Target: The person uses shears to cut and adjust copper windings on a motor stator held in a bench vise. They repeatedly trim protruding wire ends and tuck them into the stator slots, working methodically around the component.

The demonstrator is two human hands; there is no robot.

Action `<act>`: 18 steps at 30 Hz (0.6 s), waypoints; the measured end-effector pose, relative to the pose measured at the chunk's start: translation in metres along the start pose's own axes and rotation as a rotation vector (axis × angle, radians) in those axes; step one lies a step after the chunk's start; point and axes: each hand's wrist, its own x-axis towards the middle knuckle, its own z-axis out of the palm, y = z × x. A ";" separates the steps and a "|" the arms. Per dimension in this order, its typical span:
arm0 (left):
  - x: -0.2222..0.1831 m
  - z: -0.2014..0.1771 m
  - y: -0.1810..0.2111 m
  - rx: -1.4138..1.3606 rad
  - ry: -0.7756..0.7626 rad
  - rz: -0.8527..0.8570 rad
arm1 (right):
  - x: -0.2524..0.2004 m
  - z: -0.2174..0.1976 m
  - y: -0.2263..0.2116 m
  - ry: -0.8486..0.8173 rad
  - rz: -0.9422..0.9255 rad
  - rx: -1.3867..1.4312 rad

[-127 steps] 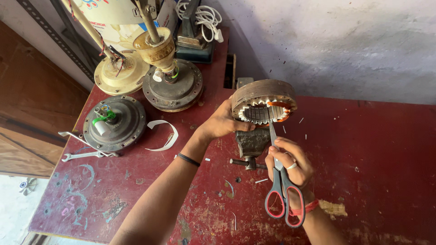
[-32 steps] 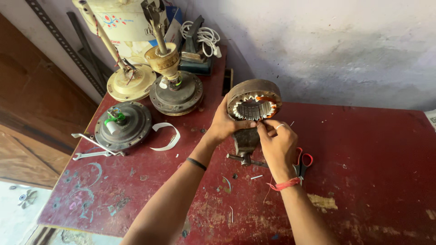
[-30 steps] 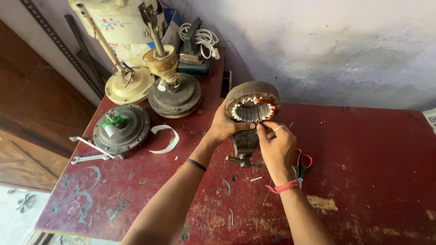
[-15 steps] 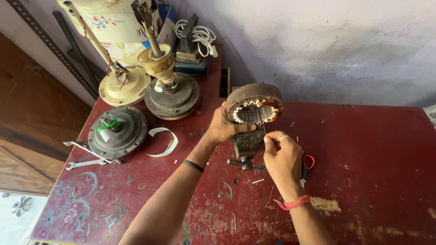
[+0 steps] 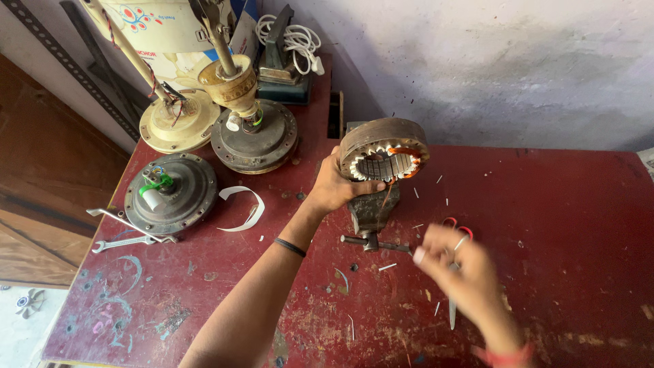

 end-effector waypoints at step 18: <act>-0.010 0.000 -0.009 -0.384 -0.031 -0.066 | 0.129 0.033 -0.038 -0.249 -0.469 0.869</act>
